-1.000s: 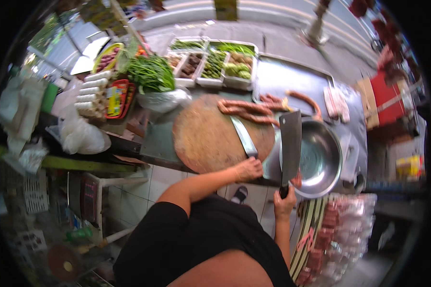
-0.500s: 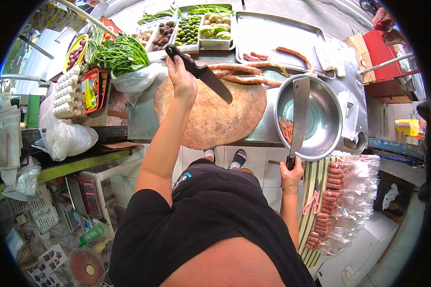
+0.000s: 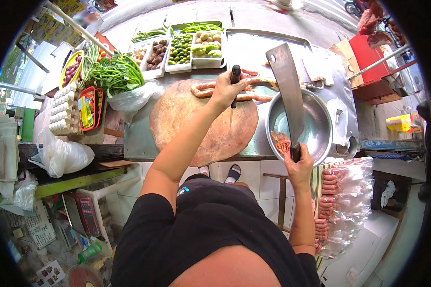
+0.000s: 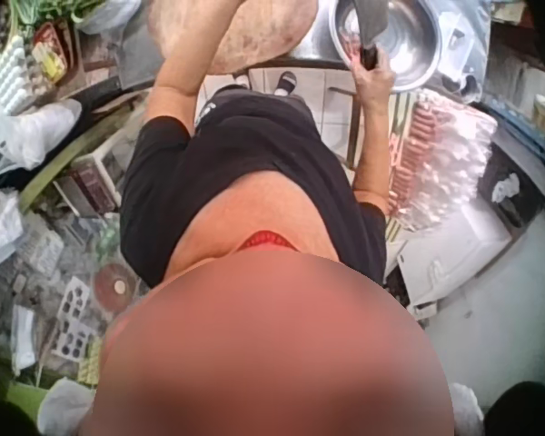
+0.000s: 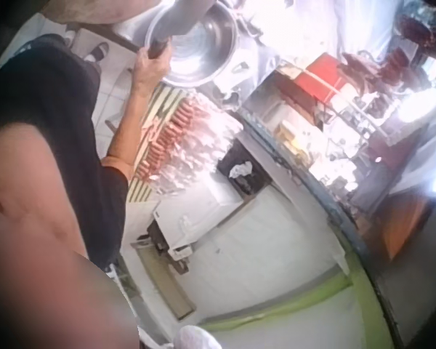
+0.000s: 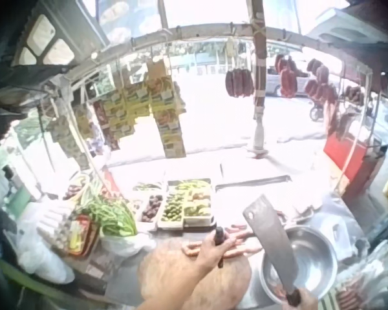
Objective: The person fills sausage casings with ground meat using a funnel, ties off sections with string, and cuts the linked sausages into individual pieces with a cleaver. The finished sausages are placed on a tray and in a metal bowl.
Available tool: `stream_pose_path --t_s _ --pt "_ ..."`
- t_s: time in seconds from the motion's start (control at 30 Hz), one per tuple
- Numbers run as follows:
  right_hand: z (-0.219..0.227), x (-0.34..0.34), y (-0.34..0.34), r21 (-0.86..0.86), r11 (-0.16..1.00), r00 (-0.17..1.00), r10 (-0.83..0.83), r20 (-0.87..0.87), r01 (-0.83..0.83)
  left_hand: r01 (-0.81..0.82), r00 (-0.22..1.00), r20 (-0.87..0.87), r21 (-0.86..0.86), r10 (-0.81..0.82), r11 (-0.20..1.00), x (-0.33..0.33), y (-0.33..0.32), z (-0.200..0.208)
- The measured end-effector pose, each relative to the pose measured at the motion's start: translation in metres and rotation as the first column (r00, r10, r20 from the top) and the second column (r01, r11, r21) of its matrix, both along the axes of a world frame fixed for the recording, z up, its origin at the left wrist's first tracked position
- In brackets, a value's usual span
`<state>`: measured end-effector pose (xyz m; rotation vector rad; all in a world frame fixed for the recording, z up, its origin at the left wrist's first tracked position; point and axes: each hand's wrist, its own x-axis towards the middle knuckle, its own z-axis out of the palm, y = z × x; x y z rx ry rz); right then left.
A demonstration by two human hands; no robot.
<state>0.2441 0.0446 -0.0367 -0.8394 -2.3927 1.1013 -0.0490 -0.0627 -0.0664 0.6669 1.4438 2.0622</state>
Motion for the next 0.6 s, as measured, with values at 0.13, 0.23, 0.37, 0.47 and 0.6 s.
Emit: stream_pose_path --t_s 0.13,0.23,0.37,0.47,0.6 --pt "0.060 -0.022 0.014 0.123 0.988 0.994 0.096 -0.052 -0.089 0.005 0.996 -0.088 -0.083 -0.012 0.997 -0.004 0.012 -0.007" --pt "0.090 -0.034 0.017 0.216 0.966 0.990 0.139 0.020 -0.140 -0.040 0.992 -0.123 -0.071 0.031 0.997 -0.006 0.021 -0.018" --pt "0.097 -0.048 0.013 0.270 0.930 0.955 0.191 0.226 -0.250 -0.042 0.983 -0.179 -0.092 0.025 0.995 -0.003 0.023 -0.038" --pt "0.101 -0.051 0.011 0.237 0.933 0.933 0.193 0.305 -0.271 -0.036 0.973 -0.232 -0.100 0.012 0.994 -0.006 0.023 -0.046" --pt "0.128 -0.046 0.013 0.036 0.989 0.987 0.139 0.083 -0.142 -0.054 0.963 -0.270 -0.105 0.023 0.993 -0.009 0.022 -0.043"
